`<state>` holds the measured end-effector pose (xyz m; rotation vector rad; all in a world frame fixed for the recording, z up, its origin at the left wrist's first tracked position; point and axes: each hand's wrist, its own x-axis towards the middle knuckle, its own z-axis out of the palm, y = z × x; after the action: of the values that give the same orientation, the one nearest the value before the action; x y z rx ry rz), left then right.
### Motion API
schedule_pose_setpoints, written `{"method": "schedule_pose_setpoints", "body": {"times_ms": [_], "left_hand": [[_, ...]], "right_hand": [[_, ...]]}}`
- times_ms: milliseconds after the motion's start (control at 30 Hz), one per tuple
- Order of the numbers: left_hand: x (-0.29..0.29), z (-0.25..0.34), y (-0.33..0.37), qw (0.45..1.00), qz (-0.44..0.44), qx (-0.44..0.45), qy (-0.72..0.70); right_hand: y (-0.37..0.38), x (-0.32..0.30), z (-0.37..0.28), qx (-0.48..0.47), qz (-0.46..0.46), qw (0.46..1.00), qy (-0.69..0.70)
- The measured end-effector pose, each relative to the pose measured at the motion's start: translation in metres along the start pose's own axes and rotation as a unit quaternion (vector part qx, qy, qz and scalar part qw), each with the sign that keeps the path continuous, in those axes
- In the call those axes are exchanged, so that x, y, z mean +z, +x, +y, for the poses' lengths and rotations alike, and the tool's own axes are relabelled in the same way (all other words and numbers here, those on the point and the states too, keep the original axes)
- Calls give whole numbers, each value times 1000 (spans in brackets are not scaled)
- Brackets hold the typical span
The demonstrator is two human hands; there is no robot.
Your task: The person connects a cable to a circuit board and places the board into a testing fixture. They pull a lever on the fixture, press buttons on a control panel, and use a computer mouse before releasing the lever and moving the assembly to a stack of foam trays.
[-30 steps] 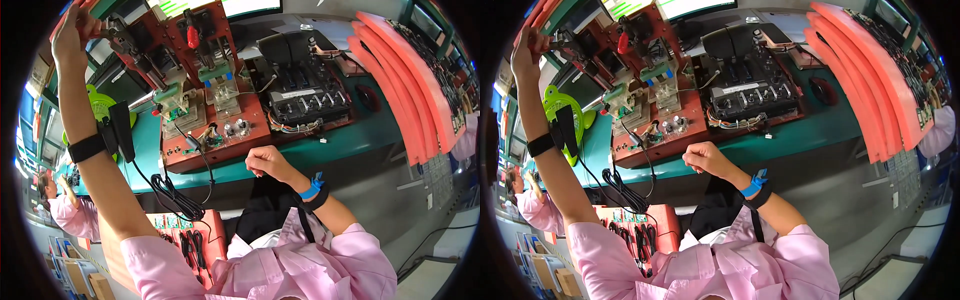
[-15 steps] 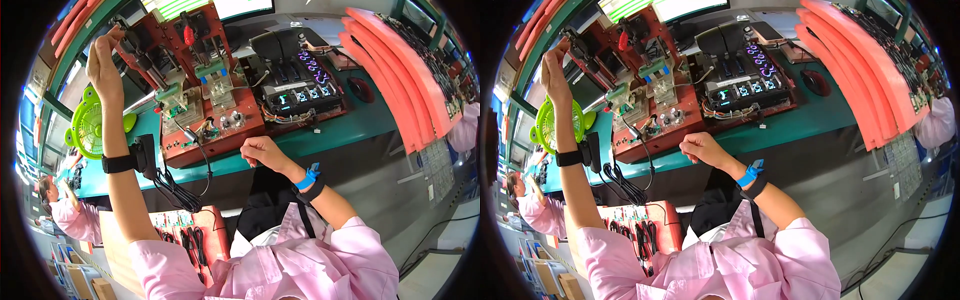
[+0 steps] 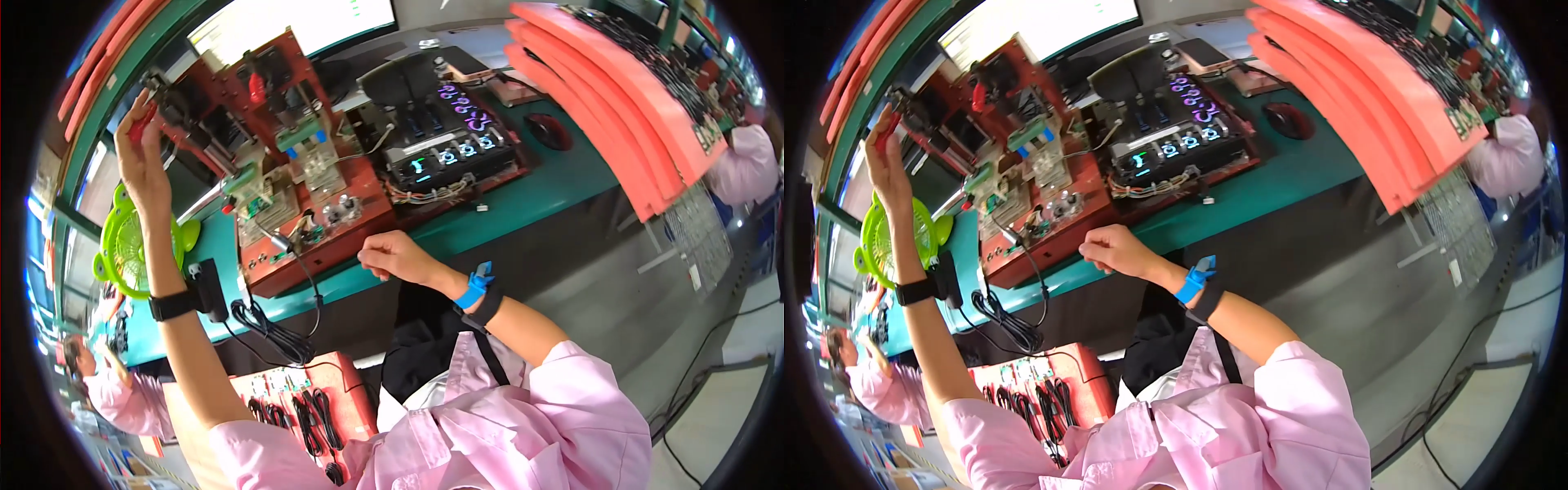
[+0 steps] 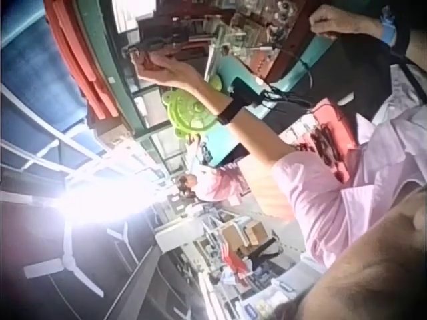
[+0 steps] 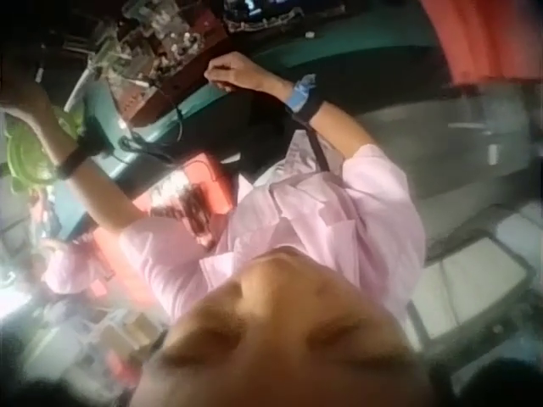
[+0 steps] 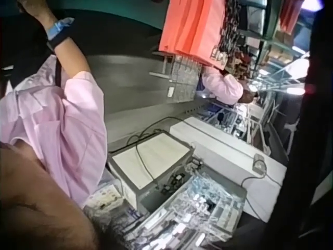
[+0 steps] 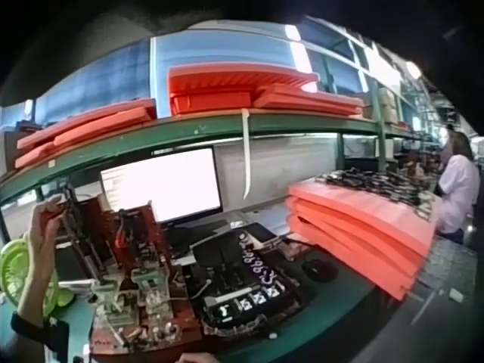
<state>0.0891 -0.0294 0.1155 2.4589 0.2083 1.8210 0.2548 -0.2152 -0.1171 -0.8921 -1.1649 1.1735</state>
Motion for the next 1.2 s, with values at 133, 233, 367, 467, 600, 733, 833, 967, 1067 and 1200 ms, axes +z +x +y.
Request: {"method": "schedule_pose_setpoints", "body": {"times_ms": [133,233,367,467,600,733,833,967,1067,1200], "left_hand": [[-17,-24,31,997,69,8,18],[-23,11,78,954,69,-83,279],[-12,3,46,994,74,-18,83],[-5,15,28,994,95,-42,-19],[-14,20,28,995,86,-43,-17],[-10,16,32,994,96,-46,-1],[-7,11,39,996,76,-52,14],[-44,-4,61,995,12,-52,82],[-48,-15,80,994,3,-71,81],[-40,-2,64,991,6,-107,78]], "right_hand": [[5,5,-2,8,5,1000,-5],[1,5,-9,-9,6,999,-50],[0,6,-7,2,24,1000,-17],[2,1,-9,13,16,999,-33],[-1,4,-9,12,11,999,-35],[-1,2,-8,9,11,999,-30],[-3,-5,-7,11,15,999,-32],[0,4,-7,13,-7,999,-29],[-1,4,-5,19,2,999,-32],[0,6,-9,-3,27,999,-29]]}}
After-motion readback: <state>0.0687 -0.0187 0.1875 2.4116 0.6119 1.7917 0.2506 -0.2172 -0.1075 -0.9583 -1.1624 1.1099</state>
